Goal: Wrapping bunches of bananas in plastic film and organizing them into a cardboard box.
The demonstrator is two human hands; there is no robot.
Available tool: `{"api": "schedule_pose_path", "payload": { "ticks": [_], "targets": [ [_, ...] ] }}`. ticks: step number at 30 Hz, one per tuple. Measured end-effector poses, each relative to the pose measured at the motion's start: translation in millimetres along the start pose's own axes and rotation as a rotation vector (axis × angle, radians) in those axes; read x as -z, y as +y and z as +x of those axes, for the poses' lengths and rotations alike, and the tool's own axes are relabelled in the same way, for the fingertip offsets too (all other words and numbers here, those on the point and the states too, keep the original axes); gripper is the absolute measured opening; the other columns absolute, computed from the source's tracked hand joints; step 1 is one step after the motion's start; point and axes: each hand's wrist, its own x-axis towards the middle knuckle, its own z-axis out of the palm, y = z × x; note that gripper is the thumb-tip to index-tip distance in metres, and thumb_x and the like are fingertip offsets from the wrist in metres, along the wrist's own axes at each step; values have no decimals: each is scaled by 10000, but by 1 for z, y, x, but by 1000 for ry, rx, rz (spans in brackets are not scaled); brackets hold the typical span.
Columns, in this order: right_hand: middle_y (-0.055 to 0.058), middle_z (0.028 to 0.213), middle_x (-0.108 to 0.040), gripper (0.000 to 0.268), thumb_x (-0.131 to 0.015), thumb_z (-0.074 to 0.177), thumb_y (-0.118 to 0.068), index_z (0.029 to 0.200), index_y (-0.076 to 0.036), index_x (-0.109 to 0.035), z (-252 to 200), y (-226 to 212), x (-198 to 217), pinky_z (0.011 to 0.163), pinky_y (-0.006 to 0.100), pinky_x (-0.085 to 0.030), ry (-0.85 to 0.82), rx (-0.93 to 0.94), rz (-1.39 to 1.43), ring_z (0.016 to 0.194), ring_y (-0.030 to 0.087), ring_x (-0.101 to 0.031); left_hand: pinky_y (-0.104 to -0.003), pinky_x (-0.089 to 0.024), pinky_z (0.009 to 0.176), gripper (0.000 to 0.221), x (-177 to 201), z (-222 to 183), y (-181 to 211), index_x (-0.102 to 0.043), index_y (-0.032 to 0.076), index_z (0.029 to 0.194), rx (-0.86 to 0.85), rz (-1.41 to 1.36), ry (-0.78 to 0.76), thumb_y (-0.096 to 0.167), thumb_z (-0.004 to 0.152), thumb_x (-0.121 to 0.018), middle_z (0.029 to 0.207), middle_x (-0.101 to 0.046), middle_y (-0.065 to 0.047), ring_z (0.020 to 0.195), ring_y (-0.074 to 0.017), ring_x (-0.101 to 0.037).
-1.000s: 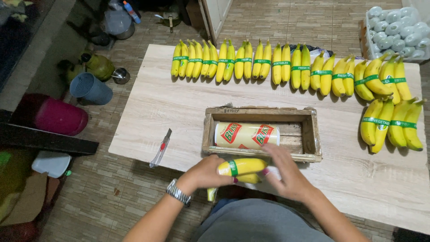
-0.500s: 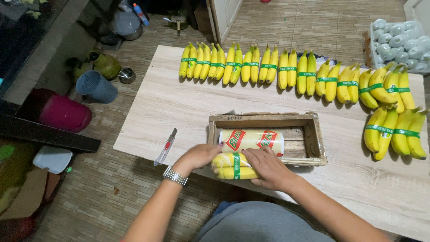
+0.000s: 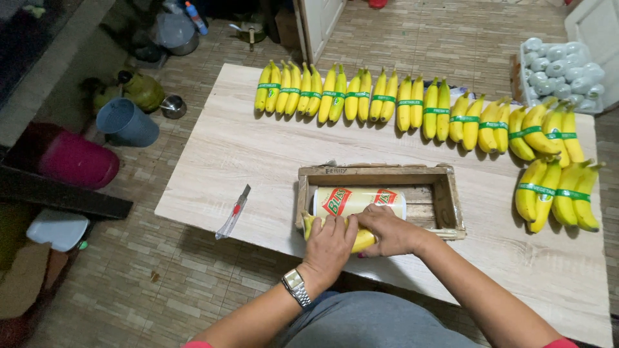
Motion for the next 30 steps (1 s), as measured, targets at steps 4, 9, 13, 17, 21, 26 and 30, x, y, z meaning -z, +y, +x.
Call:
{"api": "schedule_pose_path", "payload": {
  "ticks": [4, 9, 13, 17, 21, 26, 30],
  "targets": [
    [221, 1556, -421, 1108, -906, 704, -339, 1589, -113, -279, -45, 6, 21, 1186, 639, -238, 206, -127, 165, 1458, 448, -312, -447, -432, 640, 347, -17, 4, -18, -631, 98, 1229, -85, -59, 29, 35, 898, -548, 679, -540, -82, 573, -267, -558],
    [195, 1607, -288, 1174, -819, 787, -542, 1614, -63, -138, -70, 57, -57, 1181, 651, -206, 308, -460, -271, 1512, 346, -237, -482, -438, 736, 435, -1, 19, -25, -629, 111, 1243, -146, -147, -74, 60, 812, -637, 667, -622, -87, 572, -262, -614],
    [169, 1587, -377, 1107, -741, 798, -557, 1608, -45, -187, -67, 76, -76, 1112, 531, -368, 463, -481, -475, 1427, 262, -429, -469, -365, 722, 516, 13, 27, -35, -529, 125, 1260, -127, -302, -508, 208, 783, -706, 766, -701, -113, 651, -326, -669],
    [212, 1639, -353, 1194, -790, 727, -616, 1583, -6, -224, -64, 93, -84, 958, 446, -435, 529, -460, -504, 1434, 292, -468, -499, -393, 909, 596, 41, 28, -27, -469, 99, 1379, -164, -353, -841, 244, 867, -735, 891, -727, -81, 745, -328, -681],
    [235, 1648, -326, 1202, -804, 732, -578, 1588, 11, -200, -65, 92, -86, 912, 443, -439, 508, -469, -496, 1361, 324, -536, -569, -375, 904, 695, 24, -8, -15, -450, 78, 1398, -193, -379, -820, 341, 835, -762, 925, -715, -129, 770, -419, -670],
    [222, 1620, -391, 1169, -817, 713, -584, 1561, 13, -278, -67, 88, -88, 955, 447, -428, 549, -466, -493, 1431, 283, -484, -507, -384, 868, 637, 17, -12, -10, -436, 94, 1380, -143, -386, -941, 331, 882, -754, 966, -713, -123, 819, -366, -678],
    [201, 1569, -477, 1118, -822, 719, -560, 1550, -17, -307, -69, 87, -91, 945, 454, -426, 640, -415, -527, 1370, 297, -547, -510, -367, 898, 629, 4, -20, -10, -434, 109, 1373, -142, -410, -913, 298, 870, -761, 932, -696, -113, 796, -378, -670]
  ]
}}
